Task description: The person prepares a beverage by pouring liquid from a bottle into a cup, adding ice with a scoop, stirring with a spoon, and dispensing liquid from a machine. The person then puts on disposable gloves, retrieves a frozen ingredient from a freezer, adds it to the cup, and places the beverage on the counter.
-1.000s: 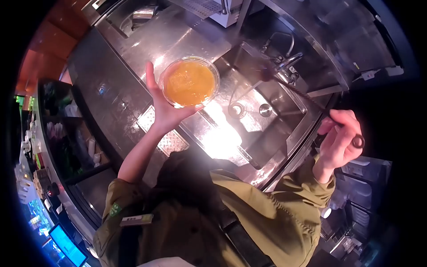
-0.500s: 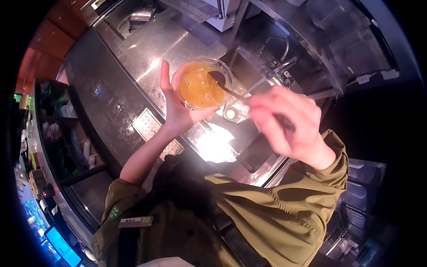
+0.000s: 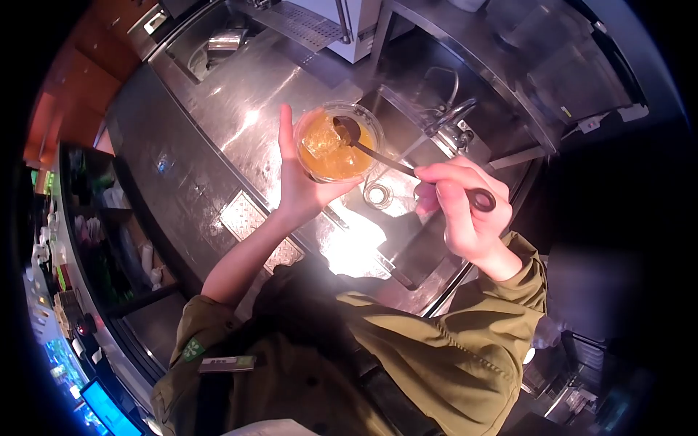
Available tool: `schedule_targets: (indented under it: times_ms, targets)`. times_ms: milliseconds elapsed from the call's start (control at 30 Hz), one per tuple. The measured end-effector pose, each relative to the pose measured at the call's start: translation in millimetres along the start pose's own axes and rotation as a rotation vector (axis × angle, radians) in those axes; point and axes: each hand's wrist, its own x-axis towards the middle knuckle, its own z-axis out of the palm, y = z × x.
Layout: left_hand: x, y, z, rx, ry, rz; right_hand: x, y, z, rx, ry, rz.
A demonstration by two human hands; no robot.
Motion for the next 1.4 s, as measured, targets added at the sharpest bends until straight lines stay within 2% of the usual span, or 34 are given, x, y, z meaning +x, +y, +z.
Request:
schedule_targets:
  times_ms: [133, 233, 367, 467, 567, 833, 967, 1267, 1333, 1400]
  targets:
    - [6, 1, 8, -0.021, 0.022, -0.006, 0, 12, 3, 0.125, 0.124, 0.124]
    - [9, -3, 6, 0.095, -0.022, 0.013, 2, 10, -3, 0.038, 0.054, 0.068]
    - [6, -16, 10, -0.217, -0.024, -0.083, 2, 8, -17, 0.082, 0.007, 0.106]
    - [14, -7, 8, -0.074, 0.024, -0.049, -2, 22, -21, 0.252, 0.065, 0.195]
    - [18, -7, 8, -0.100, 0.014, -0.100, -6, 40, -33, 0.409, 0.054, 0.210]
    - [34, -9, 13, -0.034, -0.029, -0.098, -2, 47, -68, 0.490, 0.057, 0.185]
    - [35, -17, 23, -0.032, -0.057, -0.039, -10, 52, -78, 0.530, 0.139, 0.299]
    - [42, -22, 28, -0.090, -0.053, -0.078, -23, 70, -103, 0.625, 0.269, 0.430]
    - [45, -22, 26, -0.061, -0.074, -0.065, -27, 64, -119, 0.484, 0.202, 0.319]
    - [47, -22, 24, -0.058, -0.085, -0.055, -27, 36, -128, 0.150, 0.072, 0.279]
